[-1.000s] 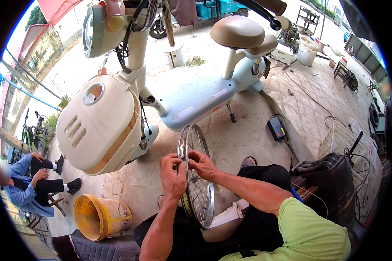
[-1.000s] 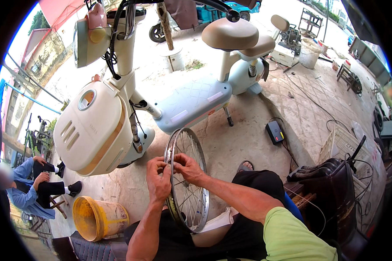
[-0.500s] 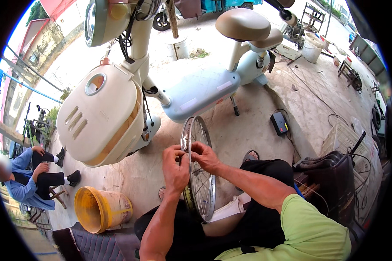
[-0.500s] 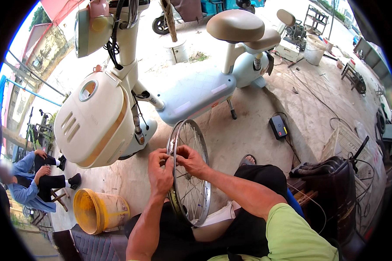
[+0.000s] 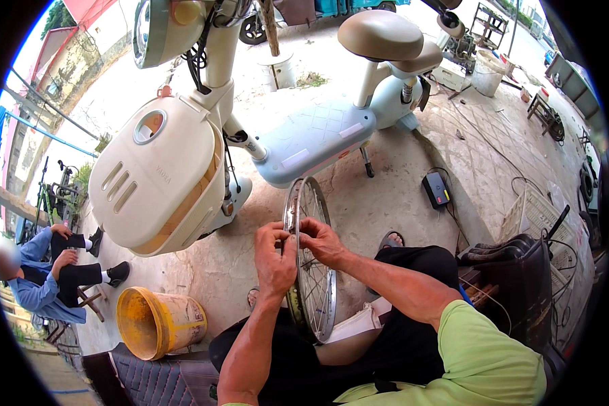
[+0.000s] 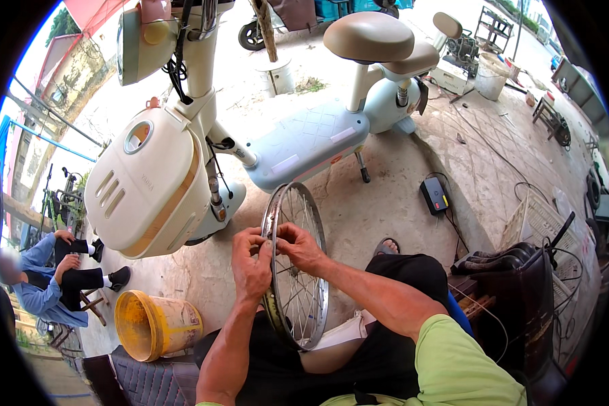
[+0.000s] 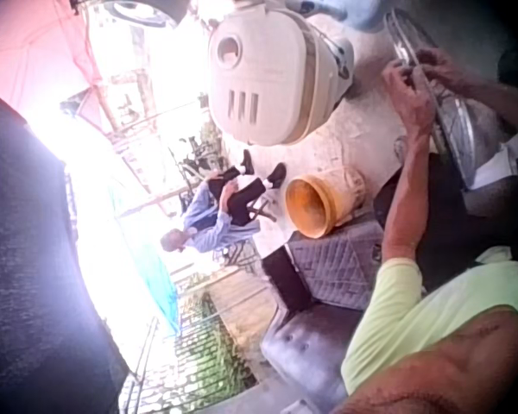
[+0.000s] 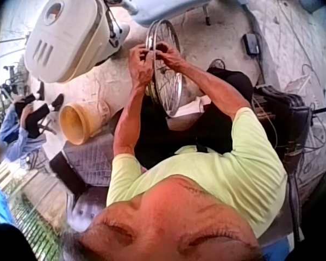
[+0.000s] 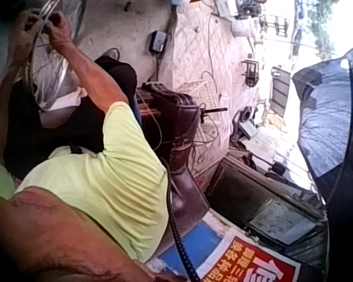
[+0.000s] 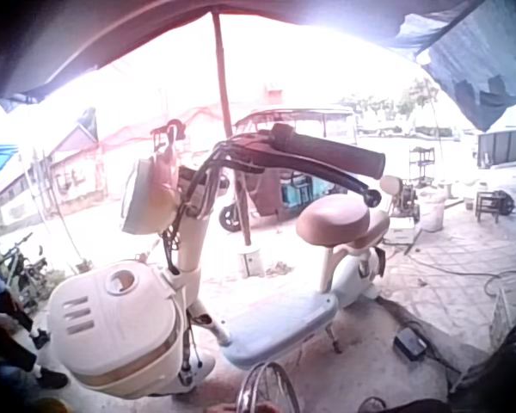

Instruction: The person holds a scooter wheel on their lap and repeatedly adjusts the rim and spokes by hand. They rotate the wheel and make small manual adjustments to the rim area throughout the clip.

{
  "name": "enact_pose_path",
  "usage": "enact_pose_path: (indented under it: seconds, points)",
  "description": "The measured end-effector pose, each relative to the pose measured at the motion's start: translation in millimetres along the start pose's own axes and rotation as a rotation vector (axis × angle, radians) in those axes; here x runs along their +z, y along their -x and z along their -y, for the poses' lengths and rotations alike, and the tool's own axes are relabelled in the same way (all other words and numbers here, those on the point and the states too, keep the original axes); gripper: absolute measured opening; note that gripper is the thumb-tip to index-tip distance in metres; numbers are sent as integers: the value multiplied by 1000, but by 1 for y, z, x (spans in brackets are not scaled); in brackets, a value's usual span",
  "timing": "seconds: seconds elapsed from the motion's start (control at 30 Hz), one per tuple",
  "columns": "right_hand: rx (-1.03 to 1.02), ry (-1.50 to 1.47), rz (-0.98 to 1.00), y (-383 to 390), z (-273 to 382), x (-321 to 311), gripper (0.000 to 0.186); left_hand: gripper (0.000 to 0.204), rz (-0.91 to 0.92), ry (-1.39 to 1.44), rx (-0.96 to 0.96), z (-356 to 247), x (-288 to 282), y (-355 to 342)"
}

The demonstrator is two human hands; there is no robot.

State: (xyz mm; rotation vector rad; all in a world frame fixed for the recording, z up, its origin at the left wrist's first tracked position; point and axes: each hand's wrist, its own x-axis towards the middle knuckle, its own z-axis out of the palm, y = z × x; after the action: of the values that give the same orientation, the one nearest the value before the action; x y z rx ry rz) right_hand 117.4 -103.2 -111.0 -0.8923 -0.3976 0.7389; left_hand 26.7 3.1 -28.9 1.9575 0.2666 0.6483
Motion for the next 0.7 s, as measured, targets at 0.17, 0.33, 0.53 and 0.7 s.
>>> enact_pose_path:
  seconds: [0.17, 0.33, 0.53, 0.7]
  points:
    - [23, 41, 20, 2, 2, -4, 24, 11, 19, -36, 28, 2, 0, 0]
    - [44, 97, 18, 2, 10, 1, 24, 12, 3, 6, -11, -2, -2, 1]
    - [16, 50, -14, 3, 7, 1, 23, 11, 25, -12, 0, -1, -1, 0]
    - [55, 83, 8, 1, 6, -2, 21, 11, 22, 10, -18, -4, -1, 0]
